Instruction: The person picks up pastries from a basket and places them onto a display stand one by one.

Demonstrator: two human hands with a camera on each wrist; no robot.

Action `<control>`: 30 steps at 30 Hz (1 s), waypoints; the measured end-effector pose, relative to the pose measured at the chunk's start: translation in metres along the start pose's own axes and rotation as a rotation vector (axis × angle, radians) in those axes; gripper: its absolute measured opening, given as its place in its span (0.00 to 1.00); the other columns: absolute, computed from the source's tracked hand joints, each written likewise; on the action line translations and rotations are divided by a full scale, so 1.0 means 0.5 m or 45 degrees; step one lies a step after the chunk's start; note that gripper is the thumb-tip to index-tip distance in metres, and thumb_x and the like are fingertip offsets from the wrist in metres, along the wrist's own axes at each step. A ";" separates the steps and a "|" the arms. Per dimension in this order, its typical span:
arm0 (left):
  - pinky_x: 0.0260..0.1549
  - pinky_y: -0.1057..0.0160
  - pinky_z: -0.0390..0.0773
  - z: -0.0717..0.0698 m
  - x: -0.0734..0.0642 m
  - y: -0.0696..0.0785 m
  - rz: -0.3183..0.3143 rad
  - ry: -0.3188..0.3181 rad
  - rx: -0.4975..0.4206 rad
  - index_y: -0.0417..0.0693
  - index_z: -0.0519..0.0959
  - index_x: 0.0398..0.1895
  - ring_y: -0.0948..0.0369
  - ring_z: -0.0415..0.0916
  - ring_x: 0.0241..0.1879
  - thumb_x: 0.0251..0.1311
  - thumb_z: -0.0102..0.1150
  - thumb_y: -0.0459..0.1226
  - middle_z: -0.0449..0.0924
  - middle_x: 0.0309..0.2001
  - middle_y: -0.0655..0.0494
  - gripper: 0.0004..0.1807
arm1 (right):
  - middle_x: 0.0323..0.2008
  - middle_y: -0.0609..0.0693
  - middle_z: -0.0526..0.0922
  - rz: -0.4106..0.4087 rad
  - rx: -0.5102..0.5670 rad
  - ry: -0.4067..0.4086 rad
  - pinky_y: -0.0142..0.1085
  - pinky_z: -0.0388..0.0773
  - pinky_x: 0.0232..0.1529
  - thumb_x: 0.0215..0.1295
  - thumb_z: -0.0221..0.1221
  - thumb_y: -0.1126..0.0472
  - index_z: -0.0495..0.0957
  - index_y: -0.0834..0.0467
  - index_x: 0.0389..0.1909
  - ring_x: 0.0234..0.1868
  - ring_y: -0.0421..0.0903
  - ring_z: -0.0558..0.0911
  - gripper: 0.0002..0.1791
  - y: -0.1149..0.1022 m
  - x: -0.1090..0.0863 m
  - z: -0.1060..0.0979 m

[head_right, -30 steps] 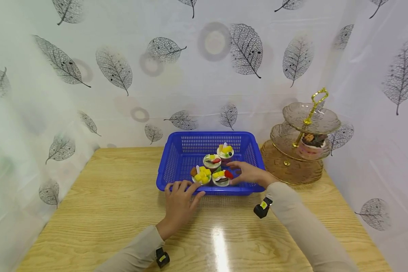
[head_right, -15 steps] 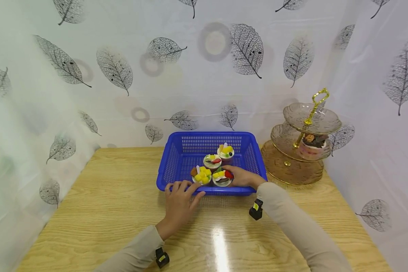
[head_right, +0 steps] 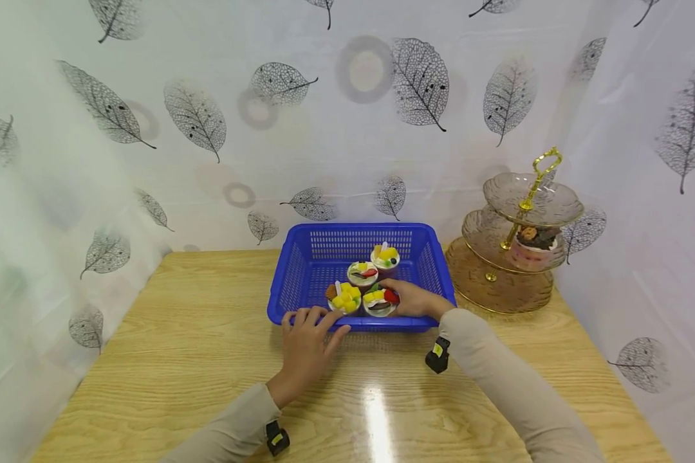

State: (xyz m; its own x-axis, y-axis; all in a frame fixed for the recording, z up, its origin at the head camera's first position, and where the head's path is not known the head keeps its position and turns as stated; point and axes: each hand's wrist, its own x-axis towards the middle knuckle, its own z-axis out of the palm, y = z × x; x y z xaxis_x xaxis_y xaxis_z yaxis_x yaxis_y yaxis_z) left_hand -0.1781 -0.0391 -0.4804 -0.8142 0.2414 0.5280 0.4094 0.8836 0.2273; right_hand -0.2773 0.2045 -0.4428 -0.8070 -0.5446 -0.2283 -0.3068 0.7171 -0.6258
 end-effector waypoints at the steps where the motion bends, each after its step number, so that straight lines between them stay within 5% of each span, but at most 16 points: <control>1: 0.53 0.44 0.60 0.000 0.000 0.000 0.001 0.001 0.001 0.68 0.79 0.51 0.57 0.69 0.46 0.67 0.44 0.59 0.77 0.43 0.61 0.19 | 0.64 0.68 0.67 0.003 0.001 -0.001 0.61 0.59 0.63 0.54 0.68 0.63 0.61 0.64 0.68 0.64 0.65 0.66 0.40 0.000 -0.002 -0.001; 17: 0.52 0.44 0.59 -0.001 0.001 -0.001 0.018 0.044 -0.035 0.66 0.80 0.50 0.57 0.70 0.44 0.66 0.49 0.58 0.77 0.42 0.61 0.18 | 0.63 0.65 0.68 0.058 0.181 0.116 0.57 0.66 0.60 0.49 0.73 0.52 0.57 0.62 0.70 0.59 0.60 0.71 0.51 -0.010 -0.058 -0.059; 30: 0.51 0.44 0.60 -0.004 0.000 0.001 0.021 0.044 -0.036 0.65 0.80 0.51 0.57 0.70 0.45 0.67 0.48 0.57 0.77 0.43 0.61 0.18 | 0.61 0.65 0.69 0.016 0.382 0.301 0.44 0.75 0.52 0.57 0.68 0.55 0.49 0.62 0.74 0.58 0.59 0.73 0.50 -0.012 -0.134 -0.125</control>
State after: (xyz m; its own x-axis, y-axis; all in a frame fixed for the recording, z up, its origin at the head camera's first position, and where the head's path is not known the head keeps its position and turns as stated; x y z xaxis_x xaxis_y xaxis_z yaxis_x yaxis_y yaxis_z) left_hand -0.1770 -0.0395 -0.4789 -0.7926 0.2416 0.5598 0.4346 0.8679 0.2408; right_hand -0.2531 0.2640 -0.3772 -0.9148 -0.3958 -0.0809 -0.1630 0.5449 -0.8225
